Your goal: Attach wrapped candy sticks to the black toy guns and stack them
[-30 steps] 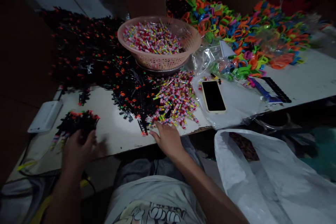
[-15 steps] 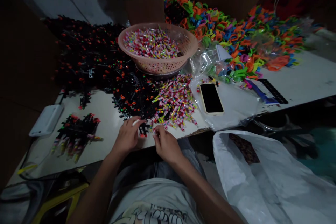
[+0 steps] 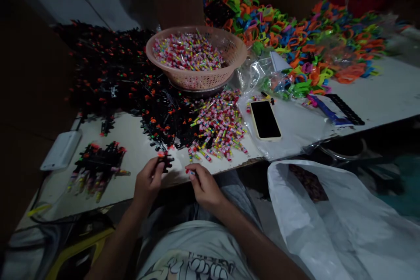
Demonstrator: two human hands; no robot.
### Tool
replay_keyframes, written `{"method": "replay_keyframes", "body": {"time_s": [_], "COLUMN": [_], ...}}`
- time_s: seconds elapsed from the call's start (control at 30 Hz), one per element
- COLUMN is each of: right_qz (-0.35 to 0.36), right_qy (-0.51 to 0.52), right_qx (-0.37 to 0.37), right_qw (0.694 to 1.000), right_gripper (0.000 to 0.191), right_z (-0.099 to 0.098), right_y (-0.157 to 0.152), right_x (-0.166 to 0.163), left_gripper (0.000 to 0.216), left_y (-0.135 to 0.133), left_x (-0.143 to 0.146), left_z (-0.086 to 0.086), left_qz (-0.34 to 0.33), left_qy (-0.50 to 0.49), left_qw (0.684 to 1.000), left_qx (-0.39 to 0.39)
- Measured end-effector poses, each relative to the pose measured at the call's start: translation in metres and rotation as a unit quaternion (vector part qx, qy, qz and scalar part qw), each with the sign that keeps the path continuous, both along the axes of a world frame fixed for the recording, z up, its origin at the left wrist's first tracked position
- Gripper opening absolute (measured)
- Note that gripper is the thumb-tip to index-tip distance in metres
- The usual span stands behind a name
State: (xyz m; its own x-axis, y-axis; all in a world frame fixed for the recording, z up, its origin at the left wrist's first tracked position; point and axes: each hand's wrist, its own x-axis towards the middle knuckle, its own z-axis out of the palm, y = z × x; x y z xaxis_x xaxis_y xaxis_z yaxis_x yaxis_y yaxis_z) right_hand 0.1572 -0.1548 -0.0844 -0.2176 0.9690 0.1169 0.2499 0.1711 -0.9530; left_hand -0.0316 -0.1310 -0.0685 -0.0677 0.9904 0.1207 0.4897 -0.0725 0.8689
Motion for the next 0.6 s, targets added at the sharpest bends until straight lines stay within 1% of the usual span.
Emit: {"method": "replay_keyframes", "body": {"time_s": [0.03,0.07,0.13,0.17,0.2,0.23,0.3,0.37,0.47,0.6], "right_qz": [0.004,0.01,0.019,0.018,0.014,0.004,-0.027,-0.042,-0.032,-0.05], "right_qy": [0.017,0.034,0.063,0.075,0.086,0.098,0.12,0.128,0.105,0.035], "right_qx": [0.002,0.002,-0.004,-0.009,-0.015,-0.02,-0.031,-0.032,-0.023,0.002], "right_qw": [1.0,0.999,0.998,0.997,0.996,0.995,0.992,0.99,0.994,0.998], "right_gripper": [0.023,0.023,0.024,0.023,0.023,0.023,0.022,0.018,0.013,0.013], "right_z": [0.002,0.004,0.006,0.007,0.007,0.007,0.005,0.004,0.006,0.01], "right_y": [-0.001,-0.002,-0.004,-0.005,-0.006,-0.008,-0.011,-0.013,-0.017,-0.019], "right_x": [-0.003,-0.005,-0.01,-0.011,-0.012,-0.013,-0.012,-0.01,-0.008,-0.008], "left_gripper": [0.029,0.033,0.044,0.053,0.062,0.069,0.074,0.066,0.053,0.05], "left_y": [-0.004,-0.007,-0.013,-0.016,-0.018,-0.019,-0.022,-0.025,-0.027,-0.029], "left_x": [0.006,0.012,0.024,0.028,0.032,0.034,0.037,0.037,0.038,0.042], "left_z": [0.004,0.009,0.02,0.026,0.03,0.034,0.038,0.039,0.037,0.033], "left_qz": [0.034,0.053,0.055,0.045,0.033,0.024,0.019,0.032,0.055,0.061], "left_qy": [-0.103,-0.205,-0.367,-0.419,-0.451,-0.47,-0.484,-0.487,-0.482,-0.467], "left_qw": [0.993,0.971,0.909,0.881,0.861,0.848,0.836,0.833,0.84,0.855], "left_qx": [-0.054,-0.107,-0.191,-0.217,-0.234,-0.244,-0.258,-0.26,-0.243,-0.215]}}
